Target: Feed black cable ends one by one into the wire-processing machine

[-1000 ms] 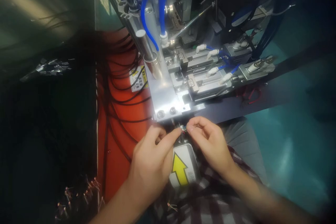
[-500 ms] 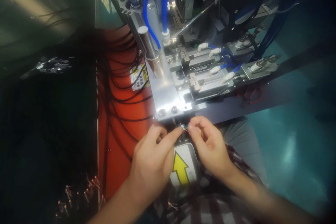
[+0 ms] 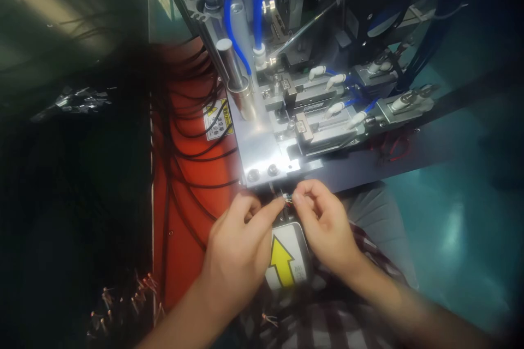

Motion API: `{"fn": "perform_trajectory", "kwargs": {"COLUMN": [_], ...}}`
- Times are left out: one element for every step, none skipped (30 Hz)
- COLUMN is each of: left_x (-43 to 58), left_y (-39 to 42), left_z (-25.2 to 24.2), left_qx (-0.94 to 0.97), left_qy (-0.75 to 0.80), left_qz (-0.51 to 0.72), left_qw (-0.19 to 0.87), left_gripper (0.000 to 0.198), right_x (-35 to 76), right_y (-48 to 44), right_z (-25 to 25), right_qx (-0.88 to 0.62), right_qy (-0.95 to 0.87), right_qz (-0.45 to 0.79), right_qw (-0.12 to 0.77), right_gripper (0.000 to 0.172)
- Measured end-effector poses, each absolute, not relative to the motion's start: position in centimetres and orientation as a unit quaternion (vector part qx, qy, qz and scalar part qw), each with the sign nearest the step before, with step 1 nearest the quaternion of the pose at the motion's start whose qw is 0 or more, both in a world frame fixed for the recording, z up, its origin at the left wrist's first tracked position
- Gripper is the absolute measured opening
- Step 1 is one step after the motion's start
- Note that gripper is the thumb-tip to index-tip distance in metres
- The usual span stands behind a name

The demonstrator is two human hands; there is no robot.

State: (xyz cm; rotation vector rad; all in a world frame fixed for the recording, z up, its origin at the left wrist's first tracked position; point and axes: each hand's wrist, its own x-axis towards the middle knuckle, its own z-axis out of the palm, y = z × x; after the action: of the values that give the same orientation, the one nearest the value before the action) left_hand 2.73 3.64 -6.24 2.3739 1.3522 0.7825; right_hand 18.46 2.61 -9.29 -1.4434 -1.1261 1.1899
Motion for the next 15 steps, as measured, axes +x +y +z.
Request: {"fn": "perform_trajectory", "kwargs": {"left_x": [2.75, 2.77, 2.78, 2.78, 2.76, 2.73, 2.68, 2.64, 2.60, 2.59, 2.61, 2.66, 2.74, 2.83, 2.92], "left_y": [3.65, 3.64, 3.63, 3.62, 3.61, 3.59, 3.57, 3.55, 3.53, 3.52, 3.50, 3.49, 3.48, 3.48, 3.48], "left_z": [-6.21, -6.18, -6.16, -6.15, -6.15, -6.16, -6.16, -6.16, -6.15, -6.14, -6.11, -6.08, -6.05, -6.02, -6.01], "left_qx": [0.826, 0.825, 0.825, 0.825, 0.824, 0.824, 0.823, 0.823, 0.822, 0.822, 0.821, 0.821, 0.818, 0.814, 0.809], "left_qy": [0.470, 0.470, 0.471, 0.471, 0.472, 0.473, 0.474, 0.476, 0.477, 0.478, 0.479, 0.479, 0.480, 0.481, 0.484], "left_qz": [0.273, 0.274, 0.273, 0.273, 0.272, 0.272, 0.270, 0.269, 0.267, 0.266, 0.265, 0.268, 0.274, 0.281, 0.289], "left_qw": [0.149, 0.151, 0.152, 0.153, 0.154, 0.155, 0.157, 0.157, 0.158, 0.158, 0.159, 0.159, 0.160, 0.162, 0.165], "left_gripper": [0.029, 0.029, 0.030, 0.030, 0.030, 0.030, 0.030, 0.029, 0.029, 0.028, 0.028, 0.028, 0.027, 0.026, 0.025], "right_x": [18.45, 18.45, 18.48, 18.55, 18.64, 18.76, 18.89, 19.02, 19.13, 19.21, 19.25, 19.26, 19.25, 19.21, 19.15], "right_y": [2.58, 2.57, 2.58, 2.61, 2.64, 2.66, 2.67, 2.66, 2.62, 2.57, 2.52, 2.48, 2.45, 2.45, 2.46], "right_z": [-9.28, -9.24, -9.18, -9.09, -8.99, -8.88, -8.77, -8.68, -8.60, -8.54, -8.51, -8.50, -8.50, -8.51, -8.52], "right_qx": [-0.591, -0.595, -0.599, -0.603, -0.605, -0.606, -0.607, -0.606, -0.604, -0.600, -0.597, -0.594, -0.592, -0.592, -0.593], "right_qy": [-0.460, -0.459, -0.452, -0.441, -0.426, -0.410, -0.396, -0.386, -0.380, -0.377, -0.377, -0.377, -0.376, -0.376, -0.375], "right_qz": [0.475, 0.473, 0.477, 0.486, 0.500, 0.517, 0.531, 0.541, 0.550, 0.556, 0.561, 0.564, 0.566, 0.566, 0.565], "right_qw": [0.461, 0.460, 0.457, 0.454, 0.450, 0.445, 0.440, 0.437, 0.434, 0.433, 0.433, 0.433, 0.433, 0.433, 0.434], "right_gripper": [0.009, 0.009, 0.009, 0.009, 0.010, 0.011, 0.013, 0.014, 0.015, 0.015, 0.015, 0.015, 0.015, 0.015, 0.015]}}
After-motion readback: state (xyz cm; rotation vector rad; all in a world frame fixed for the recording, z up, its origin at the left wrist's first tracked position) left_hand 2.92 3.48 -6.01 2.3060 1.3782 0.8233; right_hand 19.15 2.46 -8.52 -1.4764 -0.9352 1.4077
